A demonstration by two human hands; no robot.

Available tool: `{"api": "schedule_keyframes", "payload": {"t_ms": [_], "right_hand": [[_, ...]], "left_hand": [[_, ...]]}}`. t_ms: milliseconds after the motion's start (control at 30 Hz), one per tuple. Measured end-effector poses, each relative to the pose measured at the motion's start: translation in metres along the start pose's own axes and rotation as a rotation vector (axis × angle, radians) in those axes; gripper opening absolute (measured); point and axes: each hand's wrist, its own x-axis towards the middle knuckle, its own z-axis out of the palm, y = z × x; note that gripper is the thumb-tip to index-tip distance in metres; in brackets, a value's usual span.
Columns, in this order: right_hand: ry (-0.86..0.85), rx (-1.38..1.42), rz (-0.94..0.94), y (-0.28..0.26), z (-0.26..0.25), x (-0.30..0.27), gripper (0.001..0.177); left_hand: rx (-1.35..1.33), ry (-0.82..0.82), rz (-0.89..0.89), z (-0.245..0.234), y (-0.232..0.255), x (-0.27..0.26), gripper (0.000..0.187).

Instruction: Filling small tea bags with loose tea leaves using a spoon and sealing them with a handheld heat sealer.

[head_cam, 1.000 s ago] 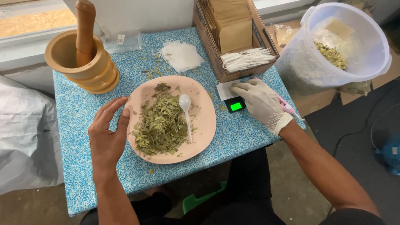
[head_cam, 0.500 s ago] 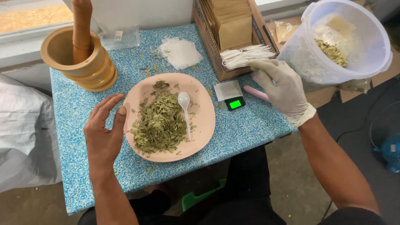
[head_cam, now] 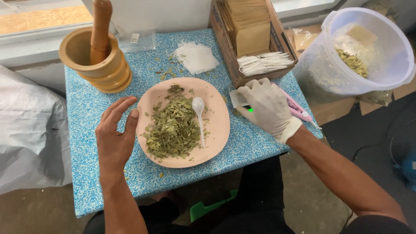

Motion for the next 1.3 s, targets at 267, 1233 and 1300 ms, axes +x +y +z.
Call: {"api": "schedule_keyframes", "payload": {"t_ms": [267,1233,1300], "right_hand": [[-0.062,-0.055,0.054,-0.013,0.055,-0.010,0.045],[-0.096,1.283,0.491,-0.104,-0.076,0.050,0.034],[-0.024,1.009,0.406,-0.085,-0.064,0.048,0.013]], "left_hand": [[-0.014,-0.004,-0.008,-0.004,0.001,-0.001,0.031],[-0.036,-0.101,0.065,0.079,0.001,-0.030,0.061],[-0.160,-0.133,-0.101,0.058,0.014,-0.021,0.059]]}}
